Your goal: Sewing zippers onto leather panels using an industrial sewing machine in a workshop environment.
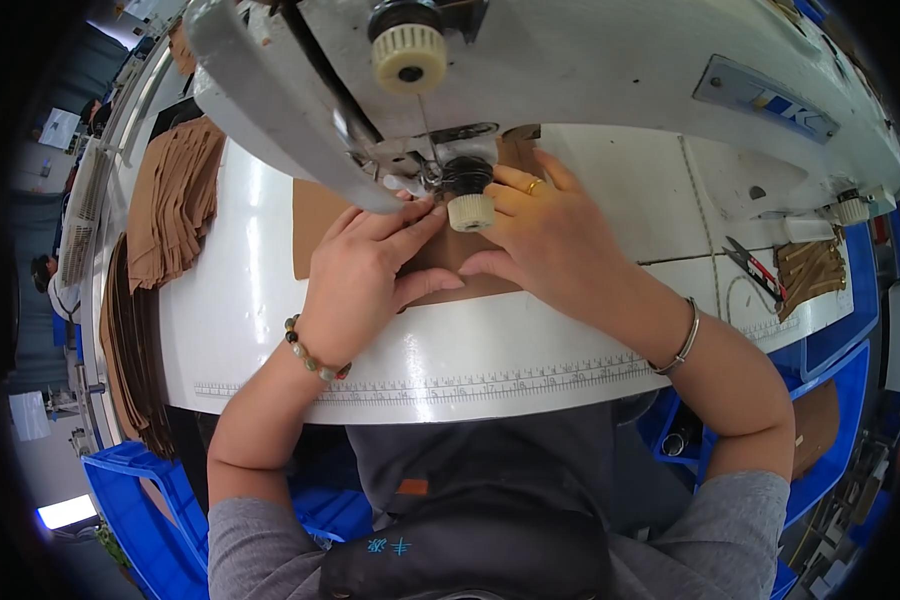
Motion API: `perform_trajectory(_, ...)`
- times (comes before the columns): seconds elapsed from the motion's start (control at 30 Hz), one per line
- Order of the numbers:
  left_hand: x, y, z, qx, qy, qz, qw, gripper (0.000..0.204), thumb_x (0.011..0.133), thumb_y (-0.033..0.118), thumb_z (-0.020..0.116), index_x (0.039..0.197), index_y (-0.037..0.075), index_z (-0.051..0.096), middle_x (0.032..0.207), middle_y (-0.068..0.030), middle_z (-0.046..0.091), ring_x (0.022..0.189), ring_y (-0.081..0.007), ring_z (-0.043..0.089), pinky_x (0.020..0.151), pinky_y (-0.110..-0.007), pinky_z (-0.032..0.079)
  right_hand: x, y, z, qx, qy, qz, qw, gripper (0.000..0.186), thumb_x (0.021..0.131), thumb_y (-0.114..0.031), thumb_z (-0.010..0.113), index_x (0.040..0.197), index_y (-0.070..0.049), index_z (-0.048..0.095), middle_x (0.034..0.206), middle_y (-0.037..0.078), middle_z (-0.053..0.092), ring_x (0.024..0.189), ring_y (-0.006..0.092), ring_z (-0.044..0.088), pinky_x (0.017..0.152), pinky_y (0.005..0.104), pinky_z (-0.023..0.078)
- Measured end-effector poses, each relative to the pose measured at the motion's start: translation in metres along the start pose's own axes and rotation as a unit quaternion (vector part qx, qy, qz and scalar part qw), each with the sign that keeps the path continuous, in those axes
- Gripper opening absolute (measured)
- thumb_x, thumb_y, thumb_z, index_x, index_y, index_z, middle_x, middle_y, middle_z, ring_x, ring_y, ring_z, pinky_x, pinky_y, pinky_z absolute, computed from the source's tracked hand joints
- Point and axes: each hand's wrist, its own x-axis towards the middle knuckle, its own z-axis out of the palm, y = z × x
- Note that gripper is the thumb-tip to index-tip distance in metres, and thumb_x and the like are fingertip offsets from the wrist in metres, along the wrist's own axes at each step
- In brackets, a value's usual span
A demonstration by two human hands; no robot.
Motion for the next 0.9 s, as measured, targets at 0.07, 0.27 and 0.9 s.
perform_trajectory(0.07,0.0008,-0.0003,0.0001,0.0,0.003,0.001,1.0,0.065,0.074,0.05,0.081,0.123,0.007,0.075,0.12,-0.0058,0.074,0.096,-0.0242,0.068,0.089,-0.036,0.053,0.0003,0.0002,0.0003,0.005,-0.008,0.003,1.0,0.046,0.078,-0.042,0.08,0.108,-0.007,0.074,0.108,0.007,0.07,0.123,0.0282,0.061,0.116,0.0501,0.039)
perform_trajectory(0.27,0.001,-0.0002,-0.0012,-0.008,-0.025,-0.02,0.999,0.064,0.077,0.05,0.078,0.124,0.007,0.074,0.124,-0.0059,0.072,0.112,-0.0263,0.065,0.1,-0.042,0.049,0.002,0.0013,0.0006,-0.002,-0.006,-0.001,1.0,0.047,0.077,-0.044,0.08,0.102,-0.005,0.075,0.103,0.006,0.069,0.119,0.0272,0.062,0.115,0.0498,0.04)
perform_trajectory(0.9,-0.0006,-0.0026,0.0018,-0.013,-0.042,-0.022,0.999,0.06,0.082,0.048,0.075,0.125,0.007,0.073,0.132,-0.007,0.068,0.129,-0.028,0.061,0.11,-0.05,0.046,0.0096,-0.0038,-0.0062,-0.031,0.007,-0.011,0.999,0.04,0.078,-0.042,0.079,0.095,-0.005,0.076,0.097,0.005,0.07,0.111,0.0253,0.063,0.115,0.0469,0.04)
